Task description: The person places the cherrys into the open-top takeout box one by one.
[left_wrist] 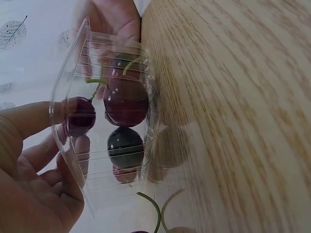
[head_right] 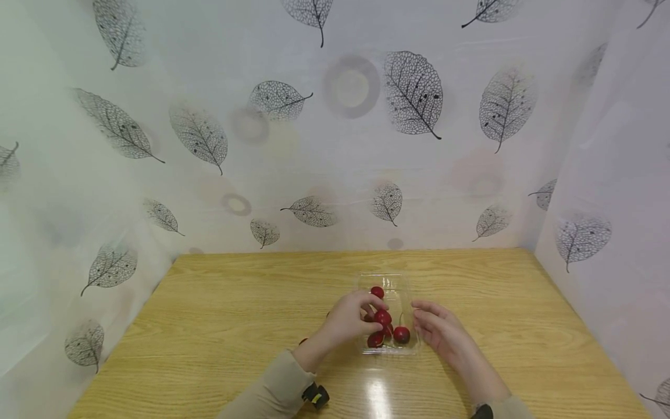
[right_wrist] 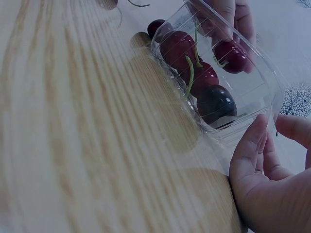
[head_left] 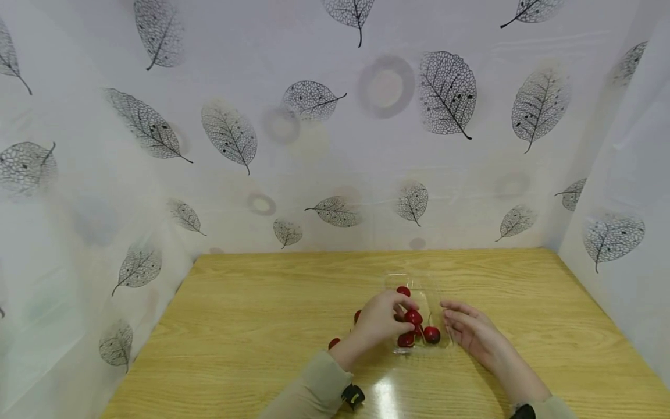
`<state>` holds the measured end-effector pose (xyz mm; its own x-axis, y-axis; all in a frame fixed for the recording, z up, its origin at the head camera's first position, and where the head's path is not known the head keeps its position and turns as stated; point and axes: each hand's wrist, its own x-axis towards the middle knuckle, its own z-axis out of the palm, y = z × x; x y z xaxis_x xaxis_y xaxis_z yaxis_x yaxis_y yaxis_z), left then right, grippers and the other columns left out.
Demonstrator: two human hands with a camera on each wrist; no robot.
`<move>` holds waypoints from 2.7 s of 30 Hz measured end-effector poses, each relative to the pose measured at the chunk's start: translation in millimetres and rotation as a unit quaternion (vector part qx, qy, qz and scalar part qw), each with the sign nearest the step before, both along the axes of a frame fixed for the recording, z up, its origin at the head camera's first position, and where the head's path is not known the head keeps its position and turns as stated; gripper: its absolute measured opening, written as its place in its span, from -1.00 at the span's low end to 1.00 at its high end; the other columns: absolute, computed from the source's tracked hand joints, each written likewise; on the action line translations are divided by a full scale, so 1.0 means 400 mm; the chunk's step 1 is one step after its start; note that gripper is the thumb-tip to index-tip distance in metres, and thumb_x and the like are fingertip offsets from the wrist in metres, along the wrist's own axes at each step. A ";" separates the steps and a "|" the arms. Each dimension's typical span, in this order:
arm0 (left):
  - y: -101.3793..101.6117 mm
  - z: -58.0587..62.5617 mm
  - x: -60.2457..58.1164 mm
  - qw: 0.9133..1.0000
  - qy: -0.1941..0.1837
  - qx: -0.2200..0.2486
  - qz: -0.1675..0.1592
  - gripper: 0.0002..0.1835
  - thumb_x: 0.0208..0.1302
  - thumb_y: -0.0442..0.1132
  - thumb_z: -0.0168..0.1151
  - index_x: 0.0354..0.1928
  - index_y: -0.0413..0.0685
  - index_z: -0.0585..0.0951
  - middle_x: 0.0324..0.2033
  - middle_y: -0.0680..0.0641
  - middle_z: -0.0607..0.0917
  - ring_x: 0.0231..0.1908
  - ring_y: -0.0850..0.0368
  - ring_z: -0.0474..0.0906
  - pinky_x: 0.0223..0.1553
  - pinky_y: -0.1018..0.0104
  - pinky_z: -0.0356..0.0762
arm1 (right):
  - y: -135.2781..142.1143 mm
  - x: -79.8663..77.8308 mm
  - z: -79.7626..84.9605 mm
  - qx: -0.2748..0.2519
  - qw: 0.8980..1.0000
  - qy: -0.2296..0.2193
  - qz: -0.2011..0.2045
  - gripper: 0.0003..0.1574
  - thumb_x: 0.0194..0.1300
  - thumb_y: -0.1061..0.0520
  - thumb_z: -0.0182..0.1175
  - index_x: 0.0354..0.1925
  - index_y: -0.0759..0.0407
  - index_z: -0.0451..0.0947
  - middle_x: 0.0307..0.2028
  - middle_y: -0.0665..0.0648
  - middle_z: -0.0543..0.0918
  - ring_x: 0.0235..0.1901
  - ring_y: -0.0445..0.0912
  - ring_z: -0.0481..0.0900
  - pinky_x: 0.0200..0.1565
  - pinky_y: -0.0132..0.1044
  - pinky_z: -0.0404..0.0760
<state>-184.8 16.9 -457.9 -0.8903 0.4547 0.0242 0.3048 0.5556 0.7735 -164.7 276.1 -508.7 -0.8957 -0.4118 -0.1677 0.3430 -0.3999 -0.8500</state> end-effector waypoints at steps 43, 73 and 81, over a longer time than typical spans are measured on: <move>-0.023 -0.002 -0.034 0.996 -0.021 0.091 -0.005 -0.74 0.25 -0.47 0.47 -0.02 -0.22 0.76 -0.02 -0.19 0.81 -0.22 0.24 0.67 -0.19 0.54 0.60 | -0.003 -0.002 0.001 0.031 0.999 0.002 -0.014 -0.59 0.67 0.27 -0.02 0.04 -0.12 0.70 -0.13 -0.16 0.73 -0.14 -0.33 0.66 -0.01 -0.47 0.70; -0.170 0.021 -0.032 0.994 -0.032 0.096 0.049 -0.78 0.34 -0.38 0.44 0.01 -0.16 0.74 -0.03 -0.18 0.79 -0.17 0.13 0.68 -0.23 0.44 0.65 | -0.007 -0.001 0.007 0.036 0.999 -0.004 -0.020 -0.60 0.67 0.26 -0.02 0.03 -0.12 0.71 -0.11 -0.16 0.72 -0.14 -0.33 0.65 -0.01 -0.48 0.70; -0.210 0.009 -0.029 0.993 -0.029 0.101 0.058 -0.78 0.34 -0.40 0.41 0.01 -0.17 0.74 0.00 -0.27 0.78 -0.19 0.14 0.67 -0.08 0.29 0.67 | -0.007 -0.002 0.008 0.040 0.999 -0.003 -0.019 -0.60 0.67 0.26 -0.02 0.04 -0.13 0.70 -0.10 -0.16 0.72 -0.14 -0.33 0.65 -0.01 -0.48 0.69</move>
